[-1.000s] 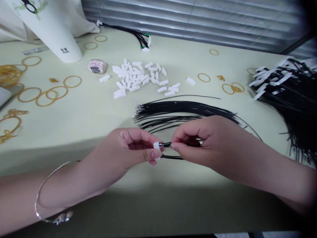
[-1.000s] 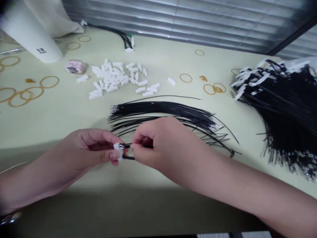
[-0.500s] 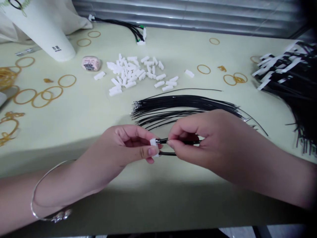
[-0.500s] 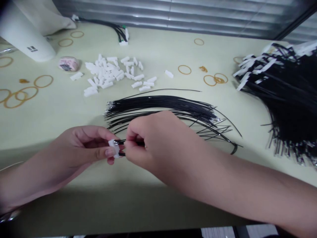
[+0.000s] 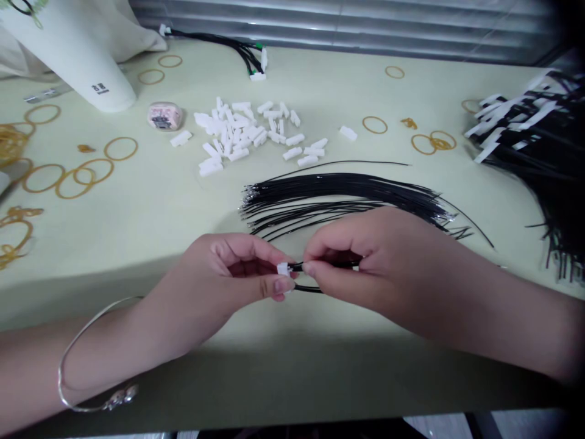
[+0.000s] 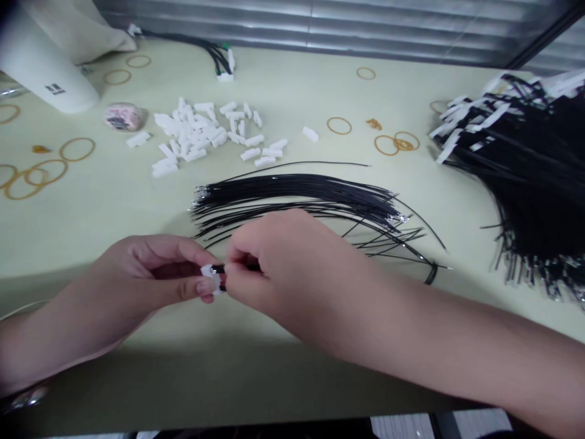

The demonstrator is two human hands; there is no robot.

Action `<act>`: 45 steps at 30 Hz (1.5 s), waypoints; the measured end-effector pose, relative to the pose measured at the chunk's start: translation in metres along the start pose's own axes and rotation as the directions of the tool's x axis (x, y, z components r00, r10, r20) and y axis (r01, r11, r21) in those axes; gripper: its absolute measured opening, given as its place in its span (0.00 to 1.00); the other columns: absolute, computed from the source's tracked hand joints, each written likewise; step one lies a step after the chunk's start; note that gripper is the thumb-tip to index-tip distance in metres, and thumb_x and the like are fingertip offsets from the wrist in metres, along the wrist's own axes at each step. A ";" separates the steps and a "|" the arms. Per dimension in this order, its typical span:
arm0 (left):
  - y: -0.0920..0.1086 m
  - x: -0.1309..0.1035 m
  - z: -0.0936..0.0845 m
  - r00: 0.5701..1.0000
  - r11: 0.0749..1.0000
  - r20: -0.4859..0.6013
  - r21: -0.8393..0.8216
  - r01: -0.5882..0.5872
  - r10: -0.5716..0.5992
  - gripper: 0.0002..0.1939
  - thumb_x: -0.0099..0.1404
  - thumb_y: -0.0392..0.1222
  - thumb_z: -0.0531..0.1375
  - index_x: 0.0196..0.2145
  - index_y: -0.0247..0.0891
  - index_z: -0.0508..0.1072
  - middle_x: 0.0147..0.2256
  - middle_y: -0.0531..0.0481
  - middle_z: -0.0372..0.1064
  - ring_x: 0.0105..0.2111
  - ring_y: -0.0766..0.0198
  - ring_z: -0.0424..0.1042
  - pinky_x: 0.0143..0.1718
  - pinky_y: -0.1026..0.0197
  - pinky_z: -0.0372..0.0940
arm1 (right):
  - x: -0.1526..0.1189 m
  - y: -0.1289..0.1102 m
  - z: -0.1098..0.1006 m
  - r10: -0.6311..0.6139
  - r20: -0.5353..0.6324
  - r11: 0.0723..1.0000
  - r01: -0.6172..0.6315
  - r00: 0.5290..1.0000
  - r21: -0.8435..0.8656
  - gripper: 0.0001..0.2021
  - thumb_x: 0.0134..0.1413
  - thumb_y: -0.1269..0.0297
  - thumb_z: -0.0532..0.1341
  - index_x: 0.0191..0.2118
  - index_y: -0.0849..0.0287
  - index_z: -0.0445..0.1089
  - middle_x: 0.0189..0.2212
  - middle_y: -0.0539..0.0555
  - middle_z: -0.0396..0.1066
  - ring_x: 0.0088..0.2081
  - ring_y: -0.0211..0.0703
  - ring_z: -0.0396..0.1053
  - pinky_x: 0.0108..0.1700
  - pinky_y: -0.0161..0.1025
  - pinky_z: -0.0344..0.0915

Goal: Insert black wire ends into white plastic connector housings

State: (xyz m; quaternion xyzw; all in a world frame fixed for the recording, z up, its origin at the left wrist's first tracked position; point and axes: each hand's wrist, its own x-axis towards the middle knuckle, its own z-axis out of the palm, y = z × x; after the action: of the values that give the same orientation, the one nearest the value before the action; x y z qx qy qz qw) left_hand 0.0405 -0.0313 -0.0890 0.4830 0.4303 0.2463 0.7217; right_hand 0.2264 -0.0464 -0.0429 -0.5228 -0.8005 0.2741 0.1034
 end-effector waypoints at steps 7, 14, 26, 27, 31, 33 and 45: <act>-0.003 -0.001 0.000 1.000 1.000 0.011 -0.030 -0.005 0.005 0.04 0.52 0.32 0.65 0.28 0.35 0.75 0.22 0.57 0.74 0.25 0.75 0.72 0.30 0.76 0.66 | 0.000 -0.008 0.006 0.042 -0.022 0.994 -0.044 0.999 -0.105 0.12 0.49 0.69 0.56 0.18 0.59 0.64 0.14 0.47 0.59 0.17 0.31 0.53 0.19 0.35 0.43; -0.001 -0.002 0.001 1.000 1.000 0.021 -0.014 0.016 -0.016 0.04 0.52 0.32 0.65 0.28 0.32 0.73 0.22 0.55 0.73 0.25 0.74 0.71 0.30 0.74 0.67 | 0.001 -0.005 0.009 -0.085 -0.039 0.992 0.081 0.996 -0.099 0.10 0.49 0.70 0.55 0.21 0.59 0.68 0.17 0.47 0.63 0.21 0.33 0.58 0.23 0.35 0.48; 0.000 -0.003 0.003 0.999 0.999 0.005 0.007 0.043 -0.043 0.07 0.50 0.34 0.66 0.28 0.32 0.71 0.22 0.55 0.71 0.24 0.73 0.69 0.29 0.73 0.66 | -0.002 -0.005 0.014 -0.053 -0.097 0.983 0.035 0.994 -0.178 0.09 0.51 0.70 0.55 0.23 0.60 0.68 0.19 0.47 0.65 0.23 0.34 0.58 0.26 0.36 0.50; 0.000 -0.003 0.003 0.999 0.999 0.000 0.011 0.045 -0.045 0.07 0.50 0.34 0.66 0.28 0.32 0.71 0.22 0.55 0.71 0.24 0.73 0.69 0.28 0.72 0.66 | -0.003 -0.006 0.015 -0.067 -0.105 0.982 0.046 0.992 -0.185 0.09 0.51 0.70 0.55 0.23 0.60 0.68 0.19 0.47 0.65 0.23 0.34 0.58 0.26 0.36 0.50; 0.002 -0.003 0.004 0.999 0.998 -0.014 0.033 0.046 -0.046 0.06 0.51 0.33 0.65 0.27 0.32 0.70 0.22 0.54 0.71 0.24 0.71 0.70 0.28 0.71 0.65 | -0.003 -0.007 0.022 -0.094 -0.118 0.981 0.071 0.989 -0.183 0.08 0.50 0.71 0.54 0.24 0.61 0.67 0.20 0.48 0.64 0.24 0.35 0.59 0.26 0.36 0.50; 0.002 -0.004 0.004 0.999 0.998 -0.018 0.041 0.042 -0.042 0.06 0.50 0.33 0.65 0.27 0.32 0.70 0.23 0.53 0.72 0.25 0.70 0.71 0.28 0.71 0.66 | -0.002 -0.007 0.023 -0.074 -0.116 0.985 0.055 0.990 -0.163 0.08 0.50 0.71 0.54 0.24 0.61 0.67 0.20 0.48 0.64 0.24 0.34 0.59 0.26 0.35 0.50; -0.005 0.003 -0.004 0.998 0.993 0.060 -0.117 -0.011 0.018 0.06 0.55 0.38 0.65 0.33 0.36 0.74 0.28 0.55 0.74 0.28 0.74 0.73 0.34 0.74 0.67 | 0.002 -0.002 0.000 0.148 0.004 0.989 -0.148 0.989 0.024 0.07 0.52 0.65 0.55 0.26 0.57 0.67 0.17 0.44 0.60 0.20 0.30 0.53 0.20 0.30 0.49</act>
State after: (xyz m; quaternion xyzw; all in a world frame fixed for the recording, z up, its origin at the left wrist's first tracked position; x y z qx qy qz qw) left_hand 0.0385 -0.0296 -0.0952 0.4503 0.3896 0.2615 0.7597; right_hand 0.2239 -0.0456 -0.0415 -0.5790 -0.7563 0.2913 0.0885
